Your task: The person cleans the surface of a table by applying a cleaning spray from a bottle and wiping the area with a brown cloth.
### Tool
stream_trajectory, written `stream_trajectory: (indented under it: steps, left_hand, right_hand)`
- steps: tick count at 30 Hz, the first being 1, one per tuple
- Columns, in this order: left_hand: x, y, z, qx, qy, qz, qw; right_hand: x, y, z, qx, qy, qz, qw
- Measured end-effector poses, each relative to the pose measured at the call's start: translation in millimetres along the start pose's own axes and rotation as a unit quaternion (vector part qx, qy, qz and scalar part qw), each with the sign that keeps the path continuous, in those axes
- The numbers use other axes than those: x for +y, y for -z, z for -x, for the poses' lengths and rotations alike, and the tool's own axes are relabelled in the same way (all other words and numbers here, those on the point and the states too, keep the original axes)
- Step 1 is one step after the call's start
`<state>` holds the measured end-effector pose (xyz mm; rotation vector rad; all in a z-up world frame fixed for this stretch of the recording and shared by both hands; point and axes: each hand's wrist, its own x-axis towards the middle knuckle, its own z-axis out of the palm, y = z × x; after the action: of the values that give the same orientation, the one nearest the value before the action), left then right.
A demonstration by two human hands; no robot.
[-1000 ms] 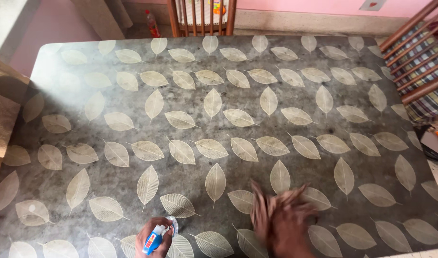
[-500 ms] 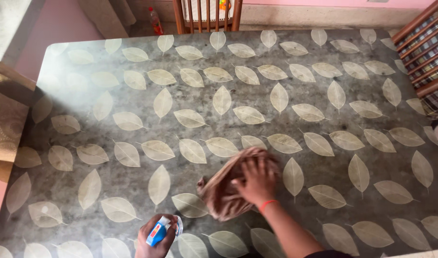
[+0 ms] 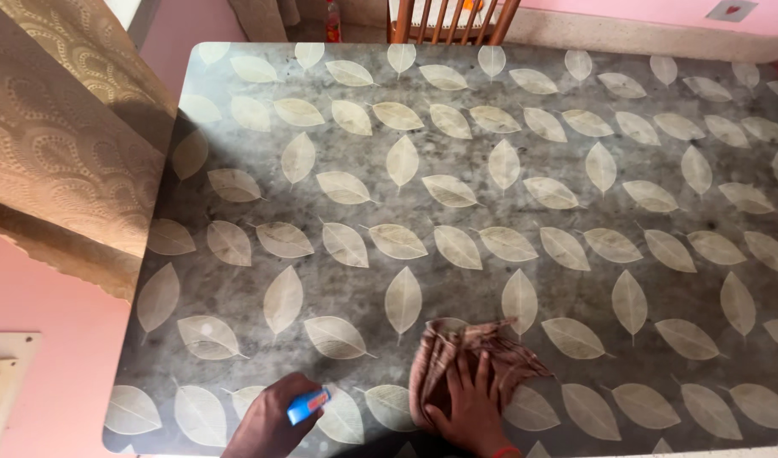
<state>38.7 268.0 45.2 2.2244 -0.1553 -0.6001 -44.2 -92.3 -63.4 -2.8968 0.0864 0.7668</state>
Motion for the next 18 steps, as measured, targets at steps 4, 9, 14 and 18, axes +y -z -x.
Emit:
stream_trajectory:
  steps: [4, 9, 14, 18]
  left_hand:
    - [-42, 20, 5, -0.016, -0.119, -0.128, 0.984]
    - [-51, 48, 9, -0.002, -0.104, -0.082, 0.991]
    - [-38, 62, 4, 0.058, -0.106, -0.003, 0.993]
    - [-27, 59, -7, 0.076, -0.091, 0.045, 0.992]
  right_hand:
    - [41, 28, -20, -0.033, -0.061, 0.055, 0.996]
    - [166, 18, -6, 0.184, -0.125, -0.001, 0.975]
    - [77, -5, 21, -0.033, -0.087, 0.119, 0.989]
    - [-51, 0, 3, 0.197, 0.228, 0.006, 0.953]
